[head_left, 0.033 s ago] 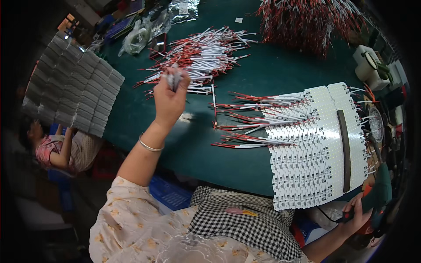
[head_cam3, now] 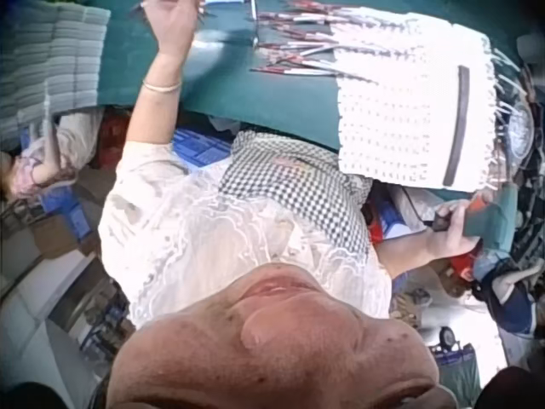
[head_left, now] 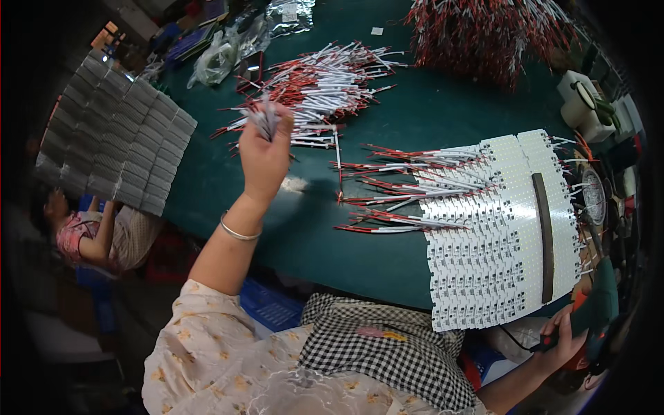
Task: The person aligns wires onto LED circuit board strips by hand and solders them in place using a soldering gun.
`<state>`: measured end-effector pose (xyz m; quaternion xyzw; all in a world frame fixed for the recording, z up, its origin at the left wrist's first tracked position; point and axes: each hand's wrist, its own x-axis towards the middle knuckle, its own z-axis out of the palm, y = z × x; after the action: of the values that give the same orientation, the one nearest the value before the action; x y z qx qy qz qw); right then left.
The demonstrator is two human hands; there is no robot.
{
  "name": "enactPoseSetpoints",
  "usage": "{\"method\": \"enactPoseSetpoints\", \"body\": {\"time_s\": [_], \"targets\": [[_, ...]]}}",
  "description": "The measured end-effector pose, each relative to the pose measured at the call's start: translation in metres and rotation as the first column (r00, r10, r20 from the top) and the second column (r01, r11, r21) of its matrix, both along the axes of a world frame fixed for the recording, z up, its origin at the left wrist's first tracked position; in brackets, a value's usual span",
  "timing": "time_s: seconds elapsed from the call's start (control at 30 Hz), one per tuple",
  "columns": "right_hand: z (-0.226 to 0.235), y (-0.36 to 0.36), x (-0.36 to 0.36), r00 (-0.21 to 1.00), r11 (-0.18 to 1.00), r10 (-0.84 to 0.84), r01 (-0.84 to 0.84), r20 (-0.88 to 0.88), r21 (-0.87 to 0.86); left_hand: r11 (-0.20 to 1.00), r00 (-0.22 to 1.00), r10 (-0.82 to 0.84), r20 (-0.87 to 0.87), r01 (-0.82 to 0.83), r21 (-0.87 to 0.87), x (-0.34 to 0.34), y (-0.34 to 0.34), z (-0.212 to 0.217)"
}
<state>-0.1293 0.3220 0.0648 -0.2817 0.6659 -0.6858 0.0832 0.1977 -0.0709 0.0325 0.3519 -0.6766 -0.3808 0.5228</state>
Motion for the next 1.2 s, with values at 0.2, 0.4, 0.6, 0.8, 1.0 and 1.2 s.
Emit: {"method": "enactPoseSetpoints", "body": {"time_s": [0.2, 0.4, 0.6, 0.8, 1.0, 1.2], "targets": [[-0.001, 0.004, 0.003, 0.997, 0.997, 0.073, -0.073, -0.031, -0.024, 0.999, 0.981, 0.031, -0.190, -0.028, 0.019, -0.014, 0.028, -0.011], [0.004, -0.003, 0.009, 0.999, 0.999, 0.040, -0.040, -0.002, -0.018, 0.950, 0.969, -0.118, -0.216, 0.174, 0.261, -0.017, 0.027, -0.012], [0.006, 0.002, 0.012, 0.998, 0.998, 0.058, -0.058, 0.036, -0.018, 0.796, 0.868, -0.305, -0.392, 0.458, 0.395, -0.041, 0.039, 0.011], [0.012, 0.007, 0.020, 0.987, 0.996, 0.079, -0.073, 0.143, -0.046, 0.756, 0.844, -0.495, -0.208, 0.536, 0.375, -0.081, 0.058, 0.019], [0.005, 0.005, 0.028, 0.956, 0.987, 0.161, -0.150, 0.246, -0.062, 0.858, 0.803, -0.471, 0.365, 0.514, -0.025, -0.120, 0.086, 0.011], [-0.005, 0.020, 0.041, 0.905, 0.994, 0.108, -0.099, 0.411, -0.043, 0.569, 0.635, -0.438, 0.637, 0.744, -0.350, -0.145, 0.111, -0.002]]}}
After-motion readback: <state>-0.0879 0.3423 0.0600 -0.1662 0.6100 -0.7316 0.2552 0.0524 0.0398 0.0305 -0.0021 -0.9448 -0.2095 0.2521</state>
